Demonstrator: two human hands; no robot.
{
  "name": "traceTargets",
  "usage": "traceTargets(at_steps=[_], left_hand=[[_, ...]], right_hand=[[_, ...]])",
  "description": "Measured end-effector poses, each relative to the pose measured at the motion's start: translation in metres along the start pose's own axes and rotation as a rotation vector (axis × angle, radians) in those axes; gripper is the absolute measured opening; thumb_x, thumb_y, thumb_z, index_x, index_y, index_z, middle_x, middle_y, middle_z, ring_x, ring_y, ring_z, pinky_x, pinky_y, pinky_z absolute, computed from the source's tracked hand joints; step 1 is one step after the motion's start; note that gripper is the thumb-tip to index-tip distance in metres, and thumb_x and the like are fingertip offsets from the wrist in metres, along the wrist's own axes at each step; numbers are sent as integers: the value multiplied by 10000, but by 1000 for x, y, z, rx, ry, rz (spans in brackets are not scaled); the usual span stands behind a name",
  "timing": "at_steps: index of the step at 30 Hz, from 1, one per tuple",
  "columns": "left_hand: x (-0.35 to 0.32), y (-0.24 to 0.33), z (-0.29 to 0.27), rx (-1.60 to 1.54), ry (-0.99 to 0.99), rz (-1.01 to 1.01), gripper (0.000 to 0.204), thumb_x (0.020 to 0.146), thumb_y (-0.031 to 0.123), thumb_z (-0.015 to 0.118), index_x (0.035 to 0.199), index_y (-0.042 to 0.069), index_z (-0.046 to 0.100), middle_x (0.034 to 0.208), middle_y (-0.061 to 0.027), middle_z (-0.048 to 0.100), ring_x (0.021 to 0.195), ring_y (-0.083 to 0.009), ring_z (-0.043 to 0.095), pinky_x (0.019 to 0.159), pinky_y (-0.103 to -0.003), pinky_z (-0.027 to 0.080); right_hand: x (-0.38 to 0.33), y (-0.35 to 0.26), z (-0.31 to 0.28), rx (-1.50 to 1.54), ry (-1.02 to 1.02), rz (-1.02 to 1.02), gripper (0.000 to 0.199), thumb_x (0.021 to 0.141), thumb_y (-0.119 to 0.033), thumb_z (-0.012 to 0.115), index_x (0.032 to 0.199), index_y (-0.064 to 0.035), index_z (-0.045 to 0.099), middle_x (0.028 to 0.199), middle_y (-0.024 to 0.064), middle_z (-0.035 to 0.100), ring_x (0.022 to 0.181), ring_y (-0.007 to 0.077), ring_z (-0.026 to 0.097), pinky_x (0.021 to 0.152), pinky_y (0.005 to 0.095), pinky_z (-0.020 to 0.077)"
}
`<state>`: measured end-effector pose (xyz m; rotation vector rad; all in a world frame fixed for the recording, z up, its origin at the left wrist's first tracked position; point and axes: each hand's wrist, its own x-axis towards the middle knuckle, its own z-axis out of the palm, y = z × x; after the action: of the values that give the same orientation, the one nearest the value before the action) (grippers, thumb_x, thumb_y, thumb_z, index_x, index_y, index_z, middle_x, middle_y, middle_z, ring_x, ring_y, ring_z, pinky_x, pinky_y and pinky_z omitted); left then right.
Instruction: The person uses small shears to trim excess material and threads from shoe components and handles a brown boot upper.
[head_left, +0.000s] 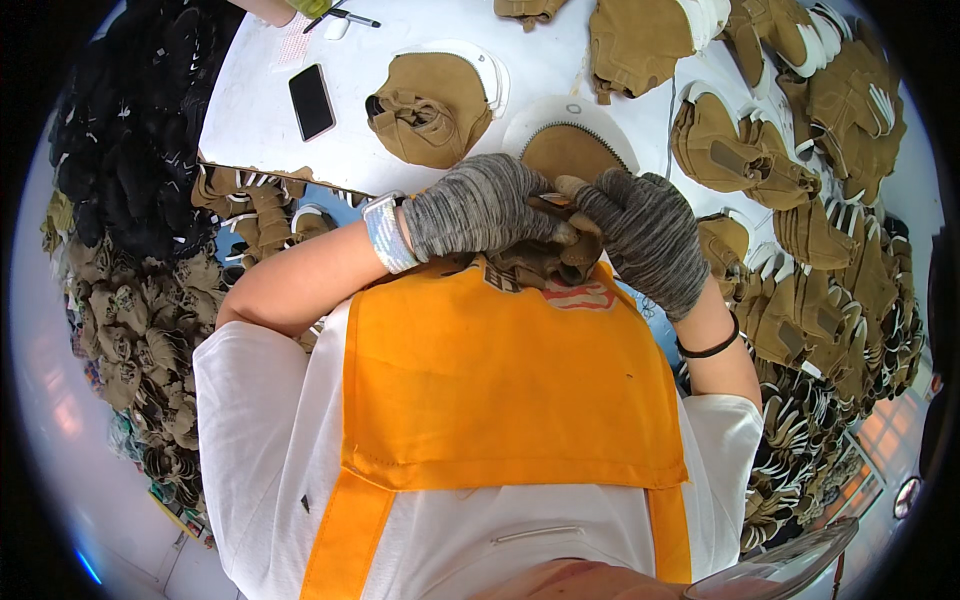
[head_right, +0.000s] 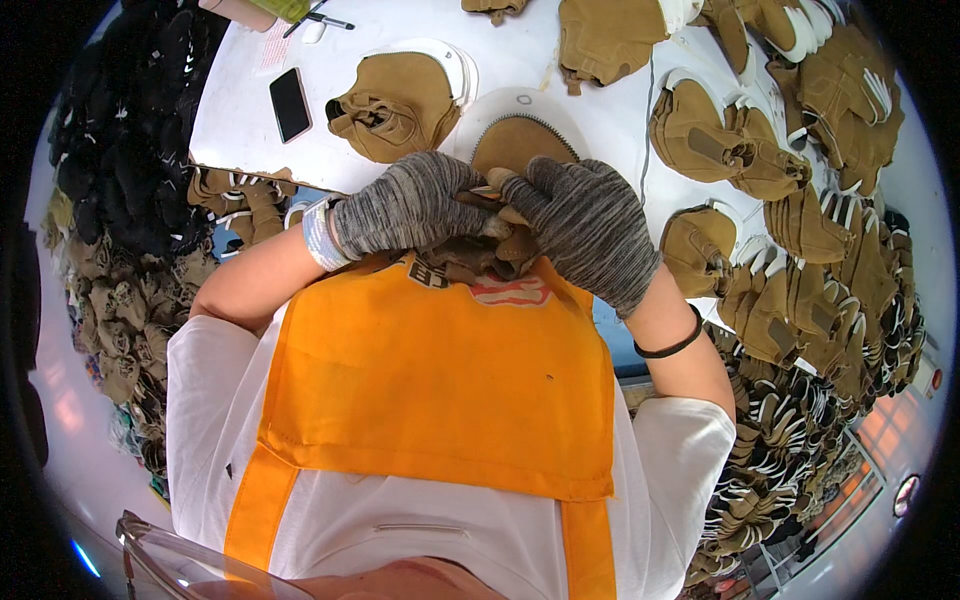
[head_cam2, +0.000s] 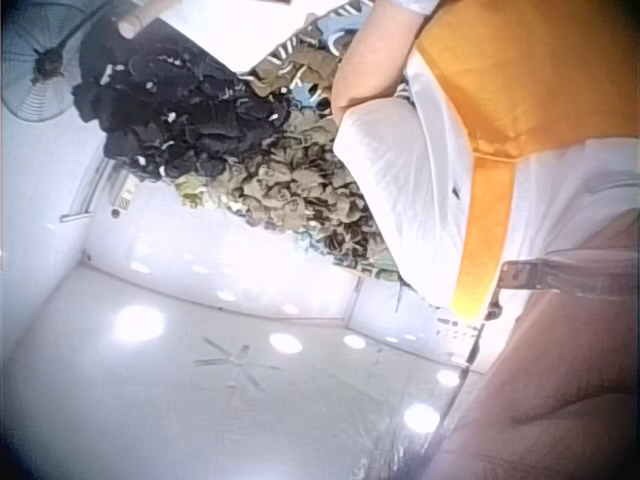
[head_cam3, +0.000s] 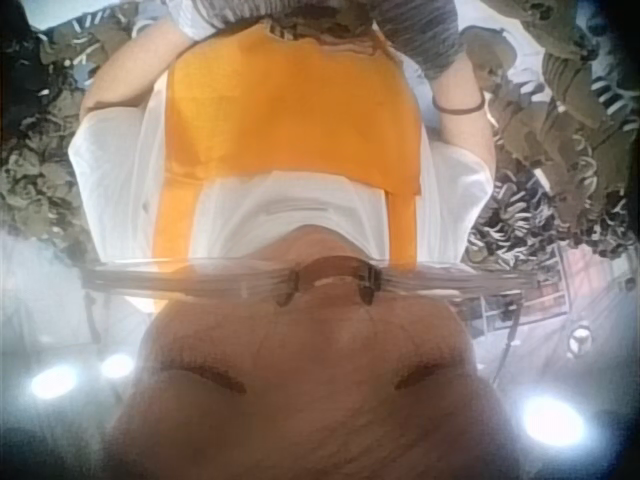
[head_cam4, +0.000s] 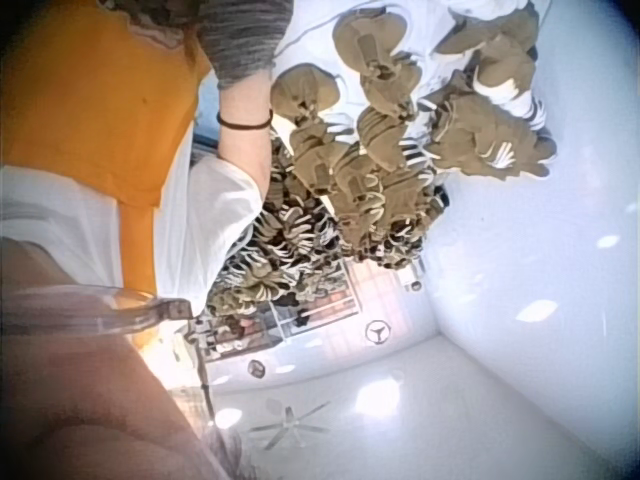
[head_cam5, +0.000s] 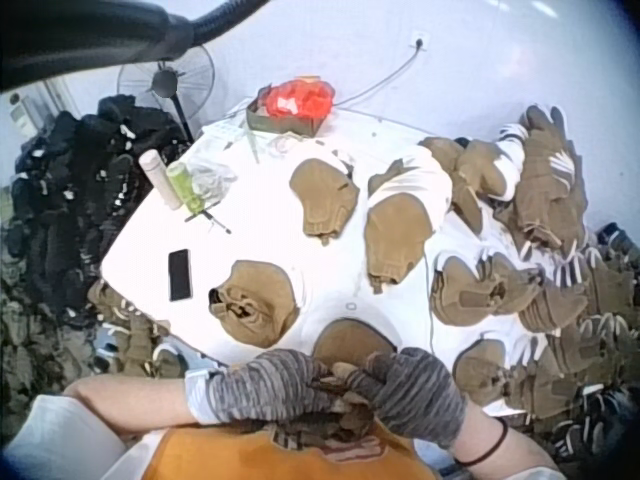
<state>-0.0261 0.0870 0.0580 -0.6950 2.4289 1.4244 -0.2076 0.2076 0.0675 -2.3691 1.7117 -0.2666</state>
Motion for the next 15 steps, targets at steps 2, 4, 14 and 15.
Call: traceTargets(at_steps=[2, 4, 14, 15], left_hand=[[-1, 3, -4, -47, -32, -8, 520, 800, 521, 675, 1000, 42, 694, 790, -174, 671, 771, -294, 664, 705, -372, 515], [-3, 3, -3, -31, -6, -7, 495, 813, 498, 669, 1012, 46, 696, 824, -171, 674, 801, -294, 663, 728, -371, 513], [-6, -17, 8, -177, 400, 286, 370, 844, 352, 693, 1100, 85, 686, 997, -86, 692, 886, -206, 653, 816, -329, 510], [-8, -18, 5, -156, 469, 296, 364, 854, 350, 686, 1106, 87, 683, 1013, -78, 691, 887, -197, 652, 815, -324, 513]], right_hand=[[-2, 2, 0, 10, 61, -11, 331, 787, -149, 637, 1116, -107, 649, 954, 103, 631, 709, 263, 604, 638, 355, 494], [-8, 17, 3, 13, 139, -24, 282, 799, -108, 610, 1077, -99, 659, 998, 100, 640, 750, 273, 608, 662, 353, 498], [-75, 139, 110, 629, -285, 1128, 432, 931, -380, 529, 1188, -39, 593, 1072, 132, 644, 1000, 246, 609, 870, 342, 477], [-105, 144, 134, 233, -445, 936, 476, 905, -421, 540, 1179, -35, 591, 1103, 154, 643, 1024, 278, 614, 887, 371, 480]])
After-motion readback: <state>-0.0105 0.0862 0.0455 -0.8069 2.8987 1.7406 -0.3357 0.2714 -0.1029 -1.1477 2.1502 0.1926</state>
